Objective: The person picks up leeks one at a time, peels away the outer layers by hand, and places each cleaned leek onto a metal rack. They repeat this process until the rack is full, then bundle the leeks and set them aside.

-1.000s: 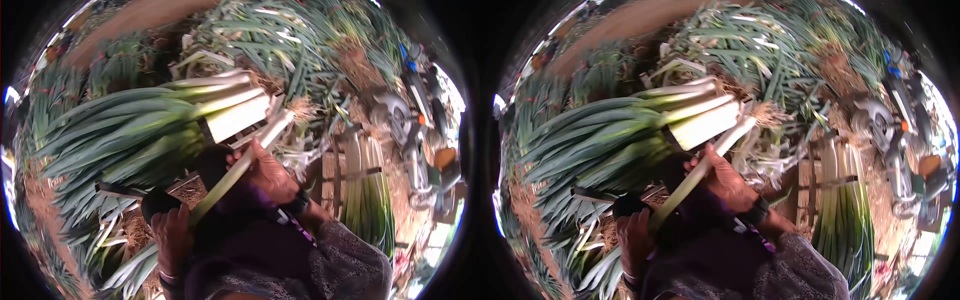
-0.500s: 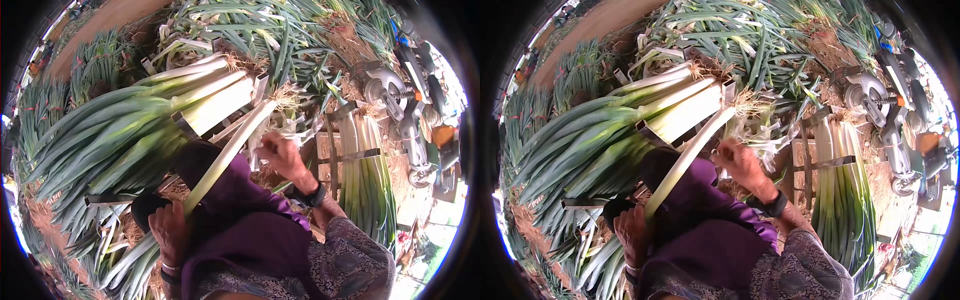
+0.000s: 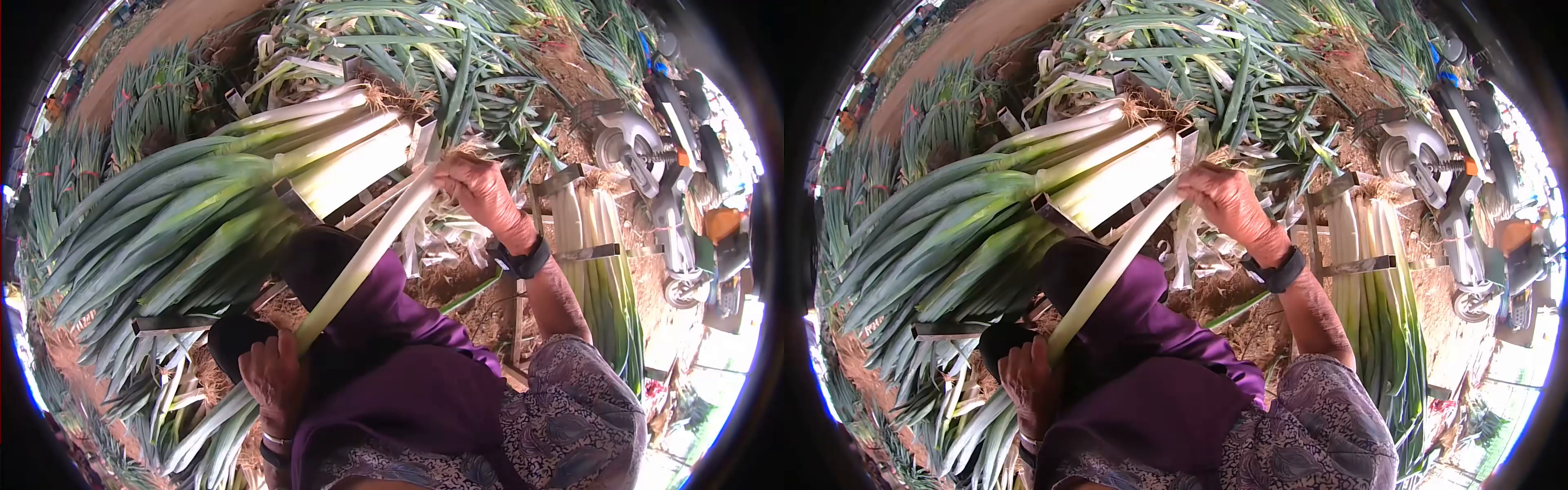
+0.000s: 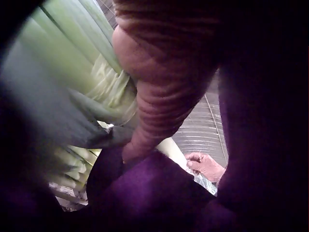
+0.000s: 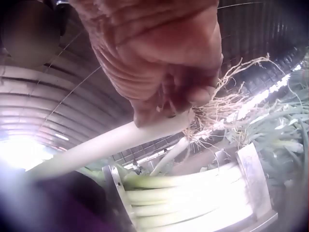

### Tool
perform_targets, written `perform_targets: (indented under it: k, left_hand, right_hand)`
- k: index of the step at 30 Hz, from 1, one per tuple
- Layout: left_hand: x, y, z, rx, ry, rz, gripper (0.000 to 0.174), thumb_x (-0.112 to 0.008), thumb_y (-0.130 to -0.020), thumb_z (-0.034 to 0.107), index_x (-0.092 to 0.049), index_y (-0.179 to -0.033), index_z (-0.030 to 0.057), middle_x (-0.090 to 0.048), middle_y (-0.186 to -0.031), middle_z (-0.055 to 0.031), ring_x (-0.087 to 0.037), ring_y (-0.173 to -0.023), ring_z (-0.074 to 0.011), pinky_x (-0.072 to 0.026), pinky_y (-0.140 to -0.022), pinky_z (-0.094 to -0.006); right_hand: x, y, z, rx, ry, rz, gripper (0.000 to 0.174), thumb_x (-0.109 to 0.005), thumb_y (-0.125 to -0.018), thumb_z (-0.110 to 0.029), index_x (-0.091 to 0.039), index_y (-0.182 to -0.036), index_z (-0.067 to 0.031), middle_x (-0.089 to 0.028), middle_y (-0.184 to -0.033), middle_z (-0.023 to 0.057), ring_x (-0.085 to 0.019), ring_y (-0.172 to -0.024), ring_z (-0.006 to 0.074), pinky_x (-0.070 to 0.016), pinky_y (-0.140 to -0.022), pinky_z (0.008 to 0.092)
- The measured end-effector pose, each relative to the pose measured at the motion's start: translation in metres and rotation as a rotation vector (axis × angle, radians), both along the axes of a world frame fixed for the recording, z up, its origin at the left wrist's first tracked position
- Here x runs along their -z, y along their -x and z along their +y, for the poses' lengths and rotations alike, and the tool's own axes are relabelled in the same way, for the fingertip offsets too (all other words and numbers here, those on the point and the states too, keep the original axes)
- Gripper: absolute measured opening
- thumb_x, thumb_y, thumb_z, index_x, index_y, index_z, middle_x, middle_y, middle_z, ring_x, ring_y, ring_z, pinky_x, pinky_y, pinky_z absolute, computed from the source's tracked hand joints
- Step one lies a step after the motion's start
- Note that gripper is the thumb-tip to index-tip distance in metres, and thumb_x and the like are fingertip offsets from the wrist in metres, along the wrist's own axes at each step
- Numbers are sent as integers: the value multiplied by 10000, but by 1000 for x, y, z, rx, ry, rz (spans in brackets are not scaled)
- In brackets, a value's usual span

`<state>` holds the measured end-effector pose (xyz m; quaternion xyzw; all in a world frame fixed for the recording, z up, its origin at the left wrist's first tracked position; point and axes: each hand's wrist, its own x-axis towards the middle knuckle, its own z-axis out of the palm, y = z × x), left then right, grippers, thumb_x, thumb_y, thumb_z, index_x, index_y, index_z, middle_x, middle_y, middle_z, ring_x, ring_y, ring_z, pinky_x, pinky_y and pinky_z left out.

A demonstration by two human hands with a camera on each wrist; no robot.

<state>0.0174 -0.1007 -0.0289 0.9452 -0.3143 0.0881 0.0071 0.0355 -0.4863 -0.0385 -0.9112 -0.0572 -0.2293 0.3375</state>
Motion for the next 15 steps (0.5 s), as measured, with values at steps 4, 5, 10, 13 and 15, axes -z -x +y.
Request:
perform_targets:
  k: [4, 5, 10, 13, 15]
  left_hand:
    - [2, 1, 1, -40, -26, 14, 305, -678, -746, 358, -557, -853, 100, -527, -733, -57, -516, -702, -264, -368, -635, -410]
    - [2, 1, 1, -46, -32, 15, 307, -679, -747, 364, -557, -848, 102, -525, -732, -56, -515, -701, -264, -368, -634, -411]
    - [1, 1, 0, -63, -54, 35, 315, -677, -753, 383, -555, -846, 108, -514, -723, -55, -514, -700, -269, -366, -630, -415]
    - [-5, -1, -4, -72, -62, 66, 297, -678, -735, 346, -553, -858, 107, -513, -724, -61, -514, -700, -276, -366, -632, -418]
    - [-8, -2, -6, -44, -54, 56, 277, -677, -708, 267, -547, -880, 94, -499, -716, -56, -506, -697, -257, -349, -629, -408]
  right_hand:
    - [47, -16, -39, 178, -52, -171, 65, -656, -837, -40, -665, -900, -31, -664, -857, 121, -669, -791, 291, -528, -676, 343]
    - [54, -18, -57, 307, -39, -200, 58, -648, -842, -41, -669, -896, -37, -665, -832, 121, -669, -758, 281, -524, -655, 341]
    - [78, -5, -142, 811, -192, 65, 224, -638, -884, -293, -687, -918, -77, -638, -607, 87, -617, -521, 175, -500, -566, 323]
    - [83, 17, -127, 583, -150, 753, 296, -630, -900, -313, -630, -792, -38, -547, -539, 11, -545, -509, 87, -436, -478, 263]
    - [102, 32, -122, 613, -36, 805, 298, -631, -891, -334, -628, -790, -53, -579, -573, 36, -575, -528, 120, -457, -501, 285]
